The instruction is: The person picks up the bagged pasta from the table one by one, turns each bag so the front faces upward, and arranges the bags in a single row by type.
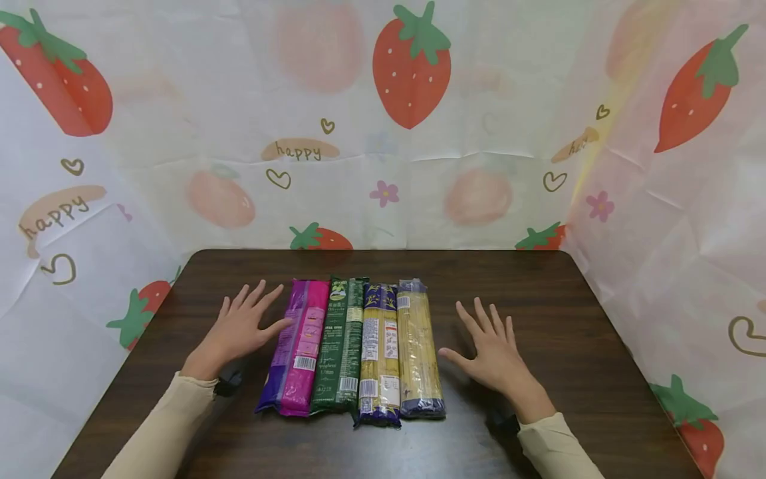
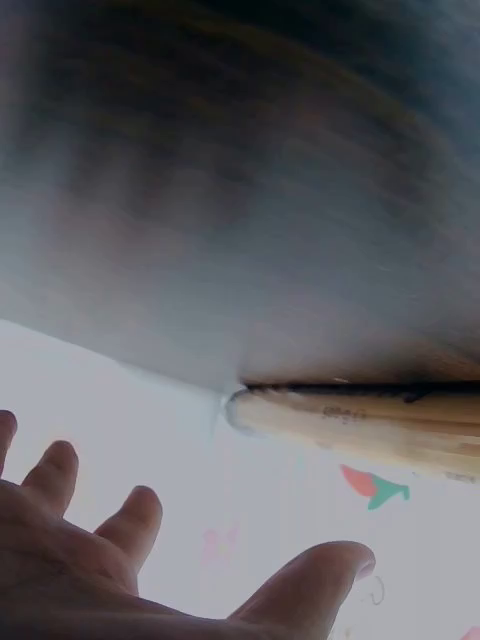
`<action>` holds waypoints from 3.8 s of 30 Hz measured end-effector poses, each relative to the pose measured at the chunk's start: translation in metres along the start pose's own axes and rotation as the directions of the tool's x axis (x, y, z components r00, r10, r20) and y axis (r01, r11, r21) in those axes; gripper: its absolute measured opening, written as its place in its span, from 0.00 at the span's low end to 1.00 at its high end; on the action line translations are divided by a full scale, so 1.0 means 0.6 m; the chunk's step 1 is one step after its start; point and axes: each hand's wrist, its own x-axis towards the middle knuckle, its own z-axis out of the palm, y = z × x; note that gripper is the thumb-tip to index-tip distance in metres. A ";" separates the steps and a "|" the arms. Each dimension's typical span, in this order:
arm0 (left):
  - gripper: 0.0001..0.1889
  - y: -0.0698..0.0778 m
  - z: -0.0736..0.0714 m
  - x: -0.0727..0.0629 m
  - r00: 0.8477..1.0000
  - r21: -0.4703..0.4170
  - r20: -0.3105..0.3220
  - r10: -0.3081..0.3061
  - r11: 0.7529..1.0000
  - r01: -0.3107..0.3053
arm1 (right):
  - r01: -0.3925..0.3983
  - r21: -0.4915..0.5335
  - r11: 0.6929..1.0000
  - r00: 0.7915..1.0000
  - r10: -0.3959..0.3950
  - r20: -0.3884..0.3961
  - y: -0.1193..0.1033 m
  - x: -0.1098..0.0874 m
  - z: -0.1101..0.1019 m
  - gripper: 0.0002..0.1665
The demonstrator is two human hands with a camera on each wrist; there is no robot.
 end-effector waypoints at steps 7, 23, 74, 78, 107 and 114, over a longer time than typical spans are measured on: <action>0.49 0.019 0.008 0.019 0.999 -0.003 0.003 0.044 0.999 -0.044 | 0.025 -0.007 1.000 1.000 -0.025 0.003 -0.012 -0.001 0.009 0.59; 0.48 0.084 0.013 0.063 0.987 -0.014 0.023 0.159 0.987 -0.159 | 0.094 0.001 0.996 0.995 -0.094 0.020 -0.038 -0.014 0.029 0.58; 0.45 0.281 0.101 0.216 0.884 -0.092 0.267 0.383 0.924 -0.372 | 0.229 0.048 0.972 0.951 -0.233 0.202 -0.082 -0.050 0.057 0.71; 0.44 0.292 0.108 0.223 0.883 -0.079 0.277 0.378 0.925 -0.371 | 0.225 0.028 0.974 0.948 -0.226 0.224 -0.085 -0.050 0.057 0.73; 0.41 0.308 0.105 0.236 0.895 -0.153 0.335 0.295 0.954 -0.257 | 0.181 0.069 0.981 0.945 -0.193 0.264 -0.097 -0.029 0.046 0.70; 0.40 0.297 0.095 0.237 0.880 -0.231 0.358 0.312 0.943 -0.240 | 0.231 0.178 0.957 0.940 -0.266 0.211 -0.073 -0.034 0.048 0.66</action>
